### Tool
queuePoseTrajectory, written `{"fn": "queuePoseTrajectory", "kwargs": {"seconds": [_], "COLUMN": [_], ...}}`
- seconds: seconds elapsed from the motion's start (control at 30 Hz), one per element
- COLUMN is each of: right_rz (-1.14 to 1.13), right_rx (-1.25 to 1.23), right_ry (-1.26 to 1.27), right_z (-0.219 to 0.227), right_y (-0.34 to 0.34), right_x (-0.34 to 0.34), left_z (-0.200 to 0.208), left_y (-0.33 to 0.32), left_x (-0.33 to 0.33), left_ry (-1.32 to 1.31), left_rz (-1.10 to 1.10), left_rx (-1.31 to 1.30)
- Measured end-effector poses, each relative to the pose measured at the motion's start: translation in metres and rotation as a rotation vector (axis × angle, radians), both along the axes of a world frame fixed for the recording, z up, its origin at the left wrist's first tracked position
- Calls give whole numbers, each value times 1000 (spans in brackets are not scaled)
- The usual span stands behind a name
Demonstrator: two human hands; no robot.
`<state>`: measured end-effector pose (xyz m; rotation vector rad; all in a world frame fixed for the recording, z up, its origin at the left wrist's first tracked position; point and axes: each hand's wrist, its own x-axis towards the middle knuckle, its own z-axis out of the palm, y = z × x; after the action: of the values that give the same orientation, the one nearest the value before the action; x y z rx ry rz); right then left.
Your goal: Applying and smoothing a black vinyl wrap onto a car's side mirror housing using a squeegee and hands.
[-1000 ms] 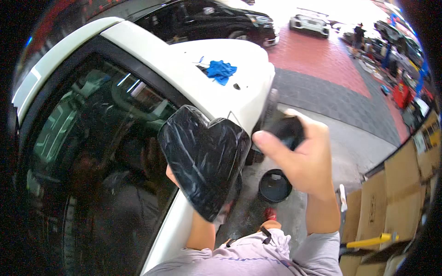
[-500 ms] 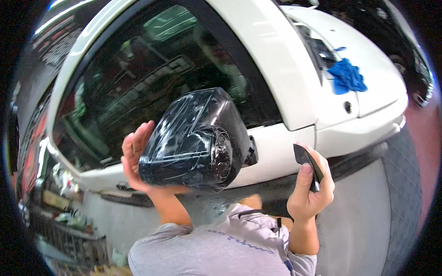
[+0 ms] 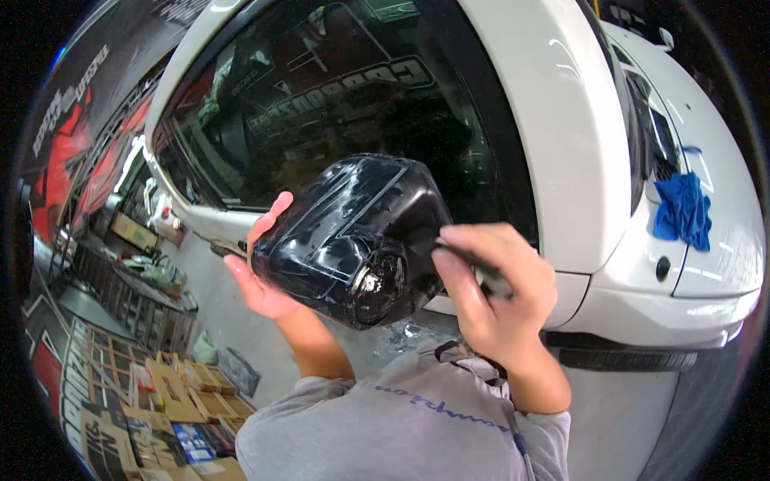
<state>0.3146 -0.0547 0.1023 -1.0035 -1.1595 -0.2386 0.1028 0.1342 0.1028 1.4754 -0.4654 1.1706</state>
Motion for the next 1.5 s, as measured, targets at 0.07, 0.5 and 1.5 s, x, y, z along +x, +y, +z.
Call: {"fn": "queuePoseTrajectory", "kwargs": {"seconds": [0.07, 0.5, 1.5], "right_rz": [178, 238, 9], "right_rx": [-91, -182, -235], "right_ry": [235, -112, 180], "right_z": [16, 55, 61], "right_y": [11, 33, 43], "right_x": [0, 12, 11], "left_z": [-5, -10, -5], "left_y": [-2, -11, 3], "left_x": [-4, 1, 0], "left_ry": [21, -54, 6], "left_rz": [-4, 88, -179], "left_rx": [-81, -177, -113]}}
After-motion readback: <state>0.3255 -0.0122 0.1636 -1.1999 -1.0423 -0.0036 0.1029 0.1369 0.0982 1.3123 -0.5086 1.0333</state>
